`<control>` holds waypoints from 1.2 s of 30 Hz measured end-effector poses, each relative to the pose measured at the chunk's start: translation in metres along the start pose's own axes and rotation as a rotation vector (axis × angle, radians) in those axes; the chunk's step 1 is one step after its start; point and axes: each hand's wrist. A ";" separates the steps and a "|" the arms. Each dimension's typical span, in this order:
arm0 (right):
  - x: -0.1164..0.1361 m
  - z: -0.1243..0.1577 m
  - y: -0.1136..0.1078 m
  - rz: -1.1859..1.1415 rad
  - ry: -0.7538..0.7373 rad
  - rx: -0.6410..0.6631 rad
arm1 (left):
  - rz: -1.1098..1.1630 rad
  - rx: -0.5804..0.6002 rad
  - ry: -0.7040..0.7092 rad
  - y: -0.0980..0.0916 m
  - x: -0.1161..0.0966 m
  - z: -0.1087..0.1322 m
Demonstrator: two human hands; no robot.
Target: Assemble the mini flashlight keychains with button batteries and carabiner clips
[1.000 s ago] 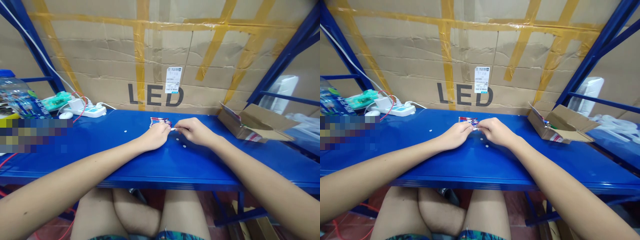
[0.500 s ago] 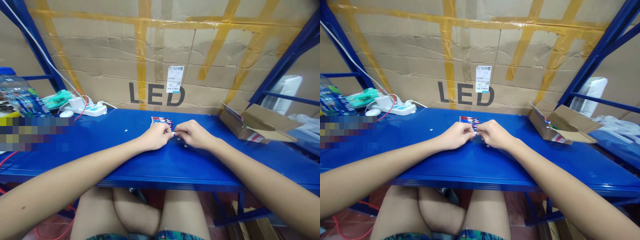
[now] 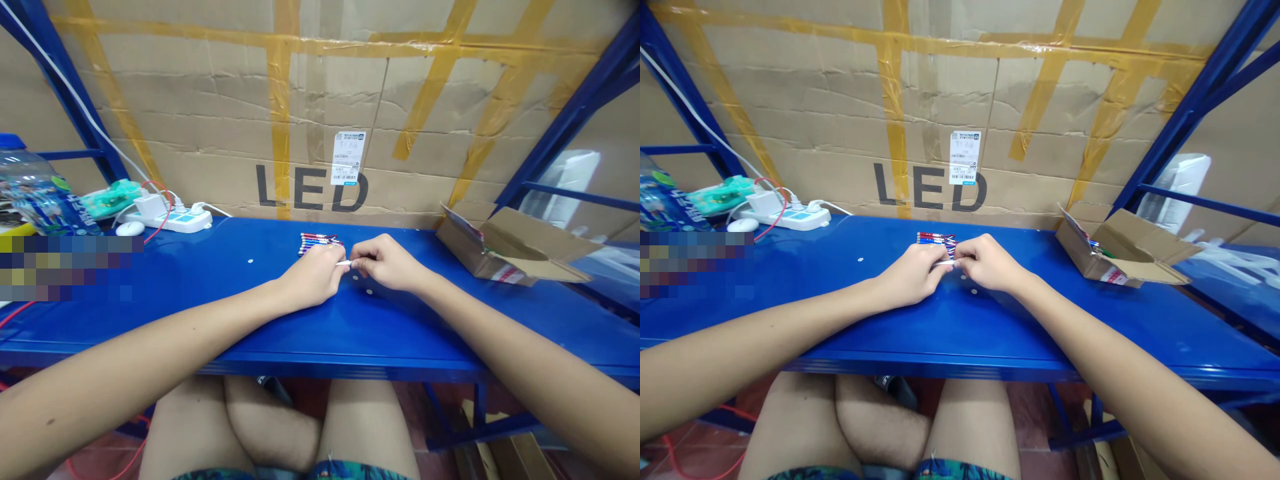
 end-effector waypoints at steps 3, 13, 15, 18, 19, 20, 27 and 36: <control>0.000 0.000 0.000 -0.045 0.014 0.004 | 0.000 0.005 0.004 0.000 0.000 0.000; 0.005 0.002 -0.006 -0.227 0.123 0.097 | 0.155 -0.038 -0.001 0.003 0.003 0.001; 0.005 0.002 -0.007 -0.220 0.124 0.114 | 0.184 -0.033 -0.017 0.004 0.003 0.000; 0.004 0.002 -0.009 -0.199 0.124 0.126 | 0.205 -0.021 -0.028 0.006 0.002 0.000; 0.004 0.002 -0.009 -0.186 0.122 0.128 | 0.205 -0.016 -0.025 0.006 0.002 0.000; 0.005 0.002 -0.009 -0.172 0.120 0.128 | 0.198 -0.012 -0.019 0.007 0.002 0.000; 0.007 0.001 -0.010 -0.300 0.195 0.188 | 0.140 0.004 0.016 0.008 0.005 0.002; 0.002 0.003 -0.012 -0.740 0.192 0.163 | 0.762 0.017 -0.136 0.008 0.009 -0.005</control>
Point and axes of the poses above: each hand's wrist, its own z-axis away from the middle knuckle, its own y-axis out of the palm, x = y × z, and after that the axes turned 8 degrees about x, right-handed
